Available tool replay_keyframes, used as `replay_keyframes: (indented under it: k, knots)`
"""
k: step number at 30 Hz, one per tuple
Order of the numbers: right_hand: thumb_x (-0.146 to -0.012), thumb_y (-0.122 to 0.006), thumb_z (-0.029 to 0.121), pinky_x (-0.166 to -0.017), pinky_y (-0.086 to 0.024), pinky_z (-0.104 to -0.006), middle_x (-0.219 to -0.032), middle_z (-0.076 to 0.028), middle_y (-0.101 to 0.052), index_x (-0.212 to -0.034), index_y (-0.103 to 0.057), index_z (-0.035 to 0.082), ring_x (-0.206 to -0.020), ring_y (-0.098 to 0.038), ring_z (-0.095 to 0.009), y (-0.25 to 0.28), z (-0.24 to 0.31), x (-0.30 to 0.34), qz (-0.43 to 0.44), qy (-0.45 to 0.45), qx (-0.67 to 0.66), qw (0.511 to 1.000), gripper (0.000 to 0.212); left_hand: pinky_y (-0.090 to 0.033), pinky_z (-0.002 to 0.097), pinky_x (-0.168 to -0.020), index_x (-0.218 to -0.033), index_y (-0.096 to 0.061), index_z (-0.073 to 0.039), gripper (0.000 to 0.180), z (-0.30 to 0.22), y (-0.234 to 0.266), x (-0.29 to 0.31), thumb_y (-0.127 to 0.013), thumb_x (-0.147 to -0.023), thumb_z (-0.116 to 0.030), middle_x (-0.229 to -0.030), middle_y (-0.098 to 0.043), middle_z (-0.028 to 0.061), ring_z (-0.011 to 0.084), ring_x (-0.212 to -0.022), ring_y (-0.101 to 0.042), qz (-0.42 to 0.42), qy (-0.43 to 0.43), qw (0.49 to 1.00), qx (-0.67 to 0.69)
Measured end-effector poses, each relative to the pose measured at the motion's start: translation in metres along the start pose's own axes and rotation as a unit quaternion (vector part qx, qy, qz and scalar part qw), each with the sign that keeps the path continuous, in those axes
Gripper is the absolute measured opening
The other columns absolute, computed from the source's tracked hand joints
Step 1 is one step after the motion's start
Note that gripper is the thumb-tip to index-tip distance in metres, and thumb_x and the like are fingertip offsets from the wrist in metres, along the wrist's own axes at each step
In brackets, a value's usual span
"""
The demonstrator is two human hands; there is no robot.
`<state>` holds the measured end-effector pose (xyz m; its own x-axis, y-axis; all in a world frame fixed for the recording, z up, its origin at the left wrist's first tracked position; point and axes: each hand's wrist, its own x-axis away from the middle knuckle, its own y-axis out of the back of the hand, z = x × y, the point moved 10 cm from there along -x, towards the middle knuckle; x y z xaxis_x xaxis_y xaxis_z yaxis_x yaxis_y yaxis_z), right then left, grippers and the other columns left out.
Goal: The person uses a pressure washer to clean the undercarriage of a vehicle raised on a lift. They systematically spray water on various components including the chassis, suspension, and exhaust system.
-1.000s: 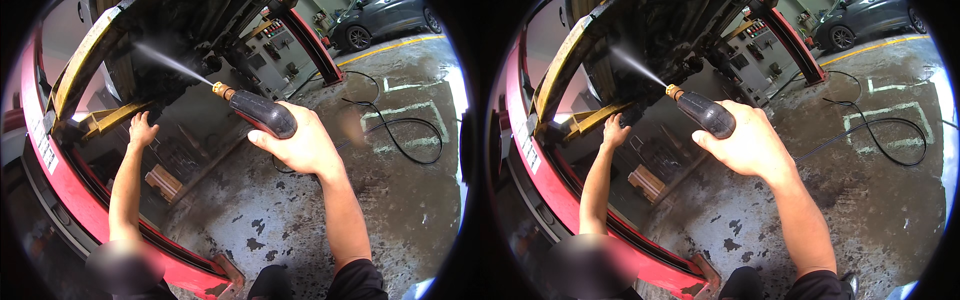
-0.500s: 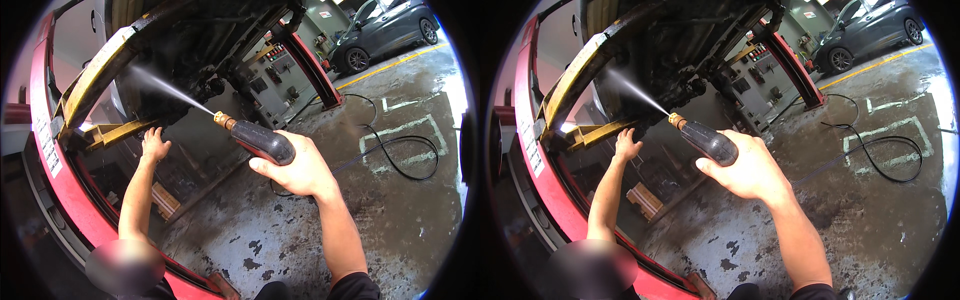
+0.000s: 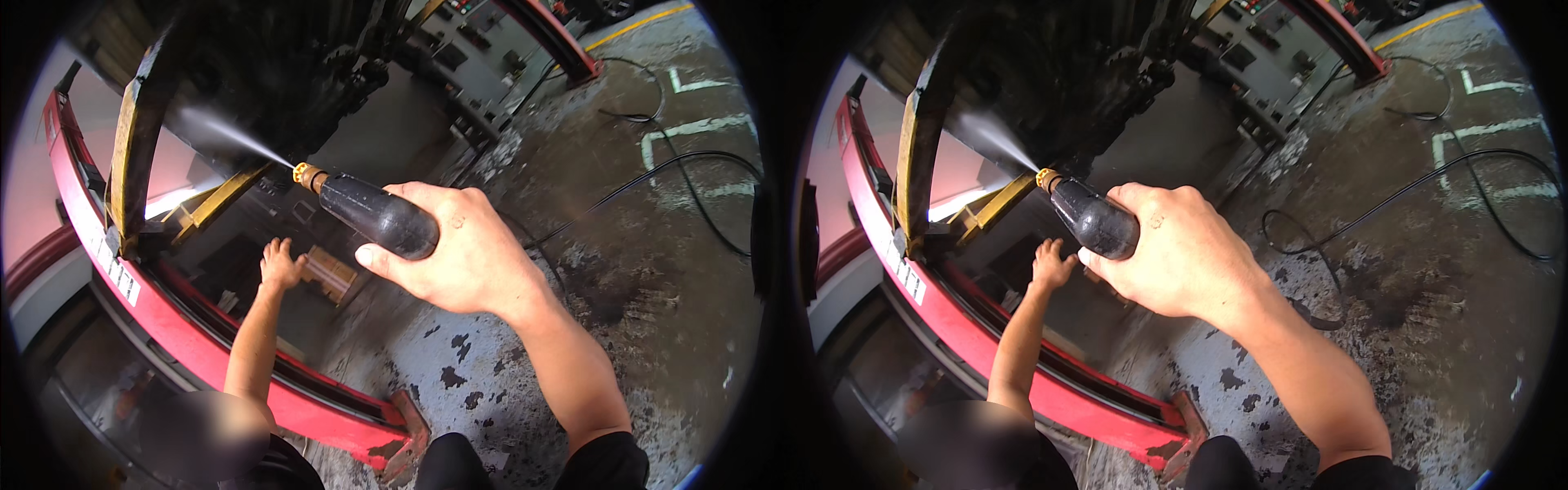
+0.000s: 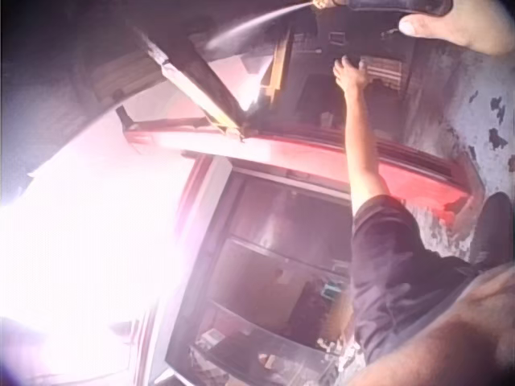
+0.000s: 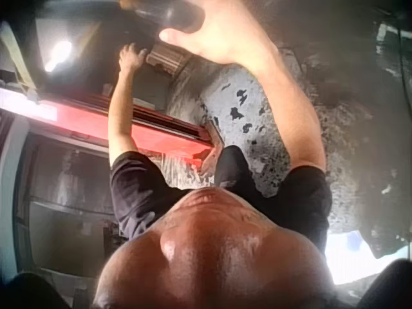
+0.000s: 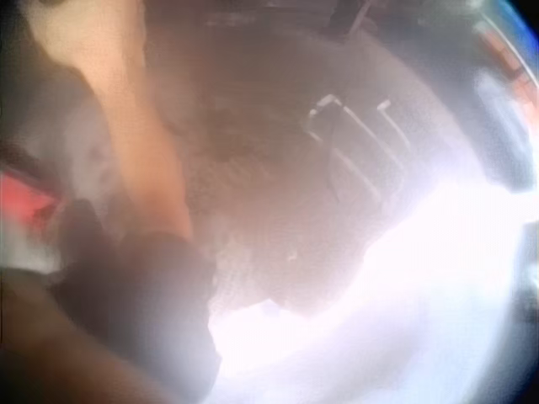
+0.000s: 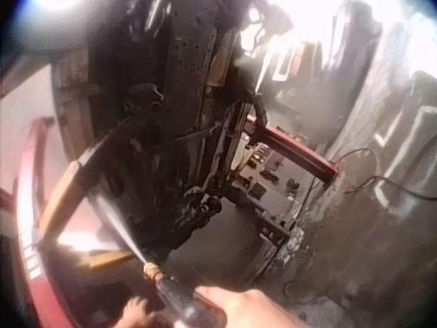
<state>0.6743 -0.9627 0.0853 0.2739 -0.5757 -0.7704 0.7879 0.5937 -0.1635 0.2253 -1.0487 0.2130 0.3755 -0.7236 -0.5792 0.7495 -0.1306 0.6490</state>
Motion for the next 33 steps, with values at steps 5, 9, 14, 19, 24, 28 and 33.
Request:
replay_keyframes:
  k: [5,9,14,19,24,28,33]
  knots:
    - [-0.081,-0.077,0.032,-0.076,-0.056,-0.0365,-0.082,-0.016,-0.072,-0.108,-0.069,0.001,-0.079,-0.072,-0.028,0.026,-0.071,-0.016,-0.011,-0.020,-0.123,0.992,0.042,-0.031,0.0535,-0.114,-0.147,-0.041,-0.010,0.077,0.031,-0.064,0.087,-0.064,-0.086,-0.050,-0.154,-0.032,0.0182,0.0363,-0.144,-0.028,0.139,0.054,0.983,-0.104]
    - [-0.080,-0.082,0.038,-0.073,-0.053,-0.0292,-0.083,-0.009,-0.072,-0.103,-0.072,0.002,-0.075,-0.066,-0.013,0.048,-0.121,-0.025,-0.051,-0.045,-0.207,0.976,0.044,-0.032,0.0526,-0.113,-0.147,-0.042,-0.011,0.078,0.057,-0.077,0.158,-0.066,-0.084,-0.050,-0.153,-0.034,0.0165,0.0346,-0.143,-0.029,0.261,0.117,0.945,-0.156]
    - [-0.083,-0.081,0.028,-0.068,-0.052,-0.0271,-0.087,-0.006,-0.073,-0.107,-0.072,0.001,-0.074,-0.065,-0.011,0.020,-0.129,-0.025,0.006,-0.012,-0.362,0.932,0.037,-0.032,0.0515,-0.113,-0.145,-0.045,-0.012,0.077,0.062,-0.047,0.185,-0.068,-0.082,-0.050,-0.154,-0.033,0.0160,0.0333,-0.144,-0.027,0.287,0.150,0.928,-0.183]
    - [-0.080,-0.082,0.032,-0.073,-0.056,-0.0344,-0.084,-0.017,-0.072,-0.115,-0.067,0.005,-0.084,-0.074,-0.026,-0.032,-0.118,-0.018,0.001,-0.022,-0.292,0.956,0.046,-0.033,0.0498,-0.114,-0.147,-0.042,-0.012,0.079,0.063,-0.025,0.176,-0.069,-0.082,-0.049,-0.153,-0.035,0.0153,0.0334,-0.144,-0.028,0.260,0.170,0.934,-0.176]
    - [-0.080,-0.084,0.030,-0.082,-0.054,-0.0301,-0.098,-0.010,-0.074,-0.118,-0.067,0.002,-0.090,-0.069,-0.015,-0.031,-0.100,-0.014,-0.044,-0.059,-0.308,0.949,0.050,-0.034,0.0490,-0.112,-0.144,-0.045,-0.011,0.077,0.057,0.001,0.179,-0.068,-0.081,-0.048,-0.151,-0.038,0.0147,0.0323,-0.143,-0.031,0.208,0.155,0.956,-0.134]
    - [-0.079,-0.085,0.029,-0.083,-0.053,-0.0292,-0.098,-0.010,-0.073,-0.120,-0.067,0.002,-0.090,-0.068,-0.013,-0.046,-0.083,-0.007,0.016,-0.057,-0.233,0.971,0.053,-0.032,0.0526,-0.113,-0.145,-0.043,-0.009,0.081,0.116,0.011,0.212,-0.071,-0.082,-0.050,-0.153,-0.035,0.0168,0.0349,-0.143,-0.030,0.240,0.229,0.931,-0.150]
    - [-0.078,-0.084,0.028,-0.081,-0.055,-0.0308,-0.094,-0.010,-0.074,-0.123,-0.065,0.003,-0.088,-0.071,-0.015,-0.037,-0.041,0.008,-0.034,-0.020,-0.173,0.984,0.055,-0.026,0.0563,-0.117,-0.150,-0.035,-0.008,0.088,0.200,0.038,0.226,-0.073,-0.082,-0.048,-0.158,-0.027,0.0193,0.0381,-0.147,-0.022,0.187,0.297,0.933,-0.075]
